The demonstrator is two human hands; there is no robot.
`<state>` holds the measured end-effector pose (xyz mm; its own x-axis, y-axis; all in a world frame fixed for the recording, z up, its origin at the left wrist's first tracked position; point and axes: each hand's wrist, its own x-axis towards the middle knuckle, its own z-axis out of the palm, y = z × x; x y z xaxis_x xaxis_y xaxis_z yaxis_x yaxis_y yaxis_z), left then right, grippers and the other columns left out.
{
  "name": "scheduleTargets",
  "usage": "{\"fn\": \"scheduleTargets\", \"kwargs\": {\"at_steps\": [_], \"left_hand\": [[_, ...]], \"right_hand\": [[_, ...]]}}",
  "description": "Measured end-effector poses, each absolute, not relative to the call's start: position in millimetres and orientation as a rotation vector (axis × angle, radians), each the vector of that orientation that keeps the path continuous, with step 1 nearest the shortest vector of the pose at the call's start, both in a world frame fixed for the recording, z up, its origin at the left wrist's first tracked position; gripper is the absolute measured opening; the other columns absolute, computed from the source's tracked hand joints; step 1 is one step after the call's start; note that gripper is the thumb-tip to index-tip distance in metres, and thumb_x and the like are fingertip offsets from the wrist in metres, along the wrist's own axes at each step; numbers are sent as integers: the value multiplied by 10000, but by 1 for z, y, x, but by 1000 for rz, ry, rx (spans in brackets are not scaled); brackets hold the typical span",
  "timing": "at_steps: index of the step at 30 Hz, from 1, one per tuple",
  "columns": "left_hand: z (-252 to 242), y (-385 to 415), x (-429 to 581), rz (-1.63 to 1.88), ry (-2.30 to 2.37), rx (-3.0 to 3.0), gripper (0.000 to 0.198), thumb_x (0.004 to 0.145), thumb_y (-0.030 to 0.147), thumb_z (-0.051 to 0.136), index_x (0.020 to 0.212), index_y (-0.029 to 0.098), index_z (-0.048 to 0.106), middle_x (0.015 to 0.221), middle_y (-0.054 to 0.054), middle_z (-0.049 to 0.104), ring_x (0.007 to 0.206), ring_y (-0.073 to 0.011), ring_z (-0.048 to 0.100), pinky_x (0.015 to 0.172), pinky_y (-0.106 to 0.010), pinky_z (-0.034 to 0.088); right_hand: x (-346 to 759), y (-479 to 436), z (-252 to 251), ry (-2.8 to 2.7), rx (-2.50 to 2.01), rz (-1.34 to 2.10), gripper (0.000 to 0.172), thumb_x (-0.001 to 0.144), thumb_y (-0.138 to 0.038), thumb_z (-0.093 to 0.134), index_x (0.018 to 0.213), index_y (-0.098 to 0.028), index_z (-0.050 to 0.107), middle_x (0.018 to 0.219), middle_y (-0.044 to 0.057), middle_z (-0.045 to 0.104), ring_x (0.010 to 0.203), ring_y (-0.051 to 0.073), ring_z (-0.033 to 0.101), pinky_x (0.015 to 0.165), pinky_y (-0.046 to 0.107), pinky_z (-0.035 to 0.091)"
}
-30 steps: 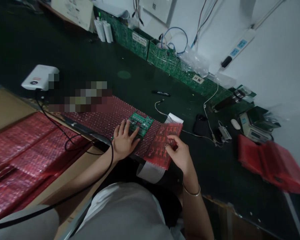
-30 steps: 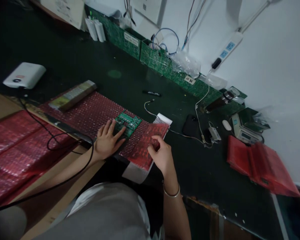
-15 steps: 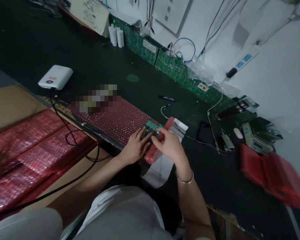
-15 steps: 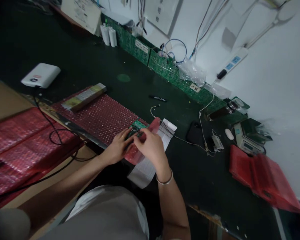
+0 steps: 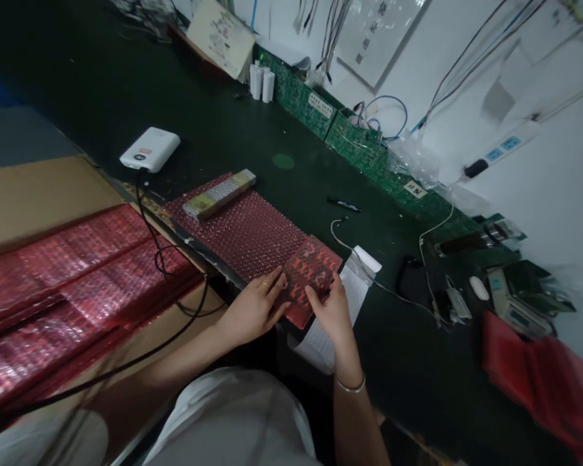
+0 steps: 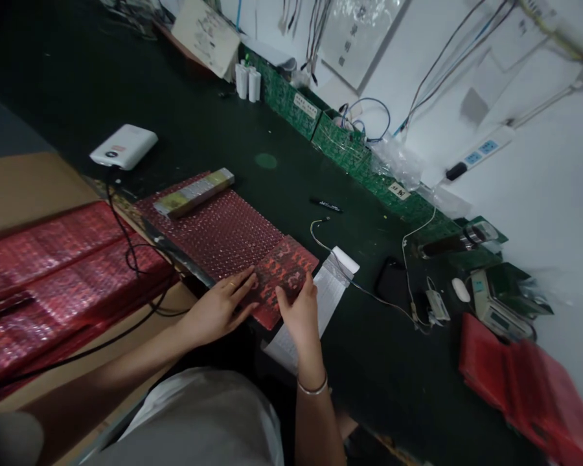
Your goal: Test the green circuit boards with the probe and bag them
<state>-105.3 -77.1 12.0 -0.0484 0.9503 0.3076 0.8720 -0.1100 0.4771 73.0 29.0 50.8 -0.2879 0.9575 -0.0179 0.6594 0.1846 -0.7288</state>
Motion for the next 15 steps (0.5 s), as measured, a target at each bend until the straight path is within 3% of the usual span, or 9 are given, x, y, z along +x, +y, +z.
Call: {"fn": "scheduleTargets", "kwargs": {"at_steps": [3, 5, 8, 9, 11, 13, 15], "left_hand": [[9, -76, -104, 898, 1995, 2053, 590, 1011, 473, 445, 1425, 59, 520, 1505, -257, 475, 1353, -363, 528, 1090, -503, 501], [18, -70, -113, 893, 1942, 2065, 550, 1033, 473, 395, 1398, 94, 554, 1445, -220, 551, 1302, -320, 576, 1069, -460, 518], [41, -51, -147, 864, 1958, 2100, 456, 1045, 457, 372, 1214, 167, 681, 1311, -157, 648, 1218, -285, 612, 1065, -436, 490], [49, -43, -164, 873, 2095, 2055, 443, 1029, 465, 407, 1196, 160, 682, 1329, -172, 626, 1239, -312, 585, 1077, -465, 464], [62, -27, -199, 893, 2564, 1769, 510, 980, 461, 488, 1338, 109, 578, 1430, -244, 518, 1329, -409, 477, 1097, -570, 385], [69, -12, -231, 782, 2880, 1460, 637, 924, 426, 548, 1433, 54, 459, 1470, -298, 446, 1368, -479, 391, 1086, -632, 325], [69, -2, -254, 599, 2944, 1333, 618, 899, 386, 540, 1379, 1, 485, 1395, -325, 489, 1328, -492, 411, 1045, -603, 351]], "right_hand": [[73, 30, 47, -1802, -1352, 1266, 992, 846, -551, 659, 1588, -118, 162, 1247, 184, 674, 1042, 281, 704, 887, 418, 580], [66, 32, 51, -1800, -1264, 1288, 1016, 848, -526, 666, 1616, -170, 105, 1355, 163, 631, 1165, 275, 666, 959, 420, 557], [58, 37, 60, -1949, -1195, 1186, 794, 850, -440, 655, 1558, -232, 361, 1434, 104, 591, 1298, 273, 585, 1072, 423, 486], [56, 39, 63, -1990, -1195, 1168, 674, 854, -420, 632, 1484, -231, 484, 1397, 92, 623, 1270, 272, 604, 1073, 422, 485], [53, 43, 67, -2048, -1208, 1131, 503, 846, -398, 598, 1311, -212, 648, 1278, 85, 697, 1152, 263, 667, 1032, 413, 511], [50, 47, 71, -2094, -1230, 1071, 474, 822, -387, 597, 1244, -193, 689, 1182, 89, 737, 1032, 255, 704, 959, 398, 547], [46, 51, 78, -2161, -1262, 1012, 497, 804, -367, 604, 1256, -179, 686, 1134, 93, 751, 962, 250, 717, 911, 384, 561]]}}
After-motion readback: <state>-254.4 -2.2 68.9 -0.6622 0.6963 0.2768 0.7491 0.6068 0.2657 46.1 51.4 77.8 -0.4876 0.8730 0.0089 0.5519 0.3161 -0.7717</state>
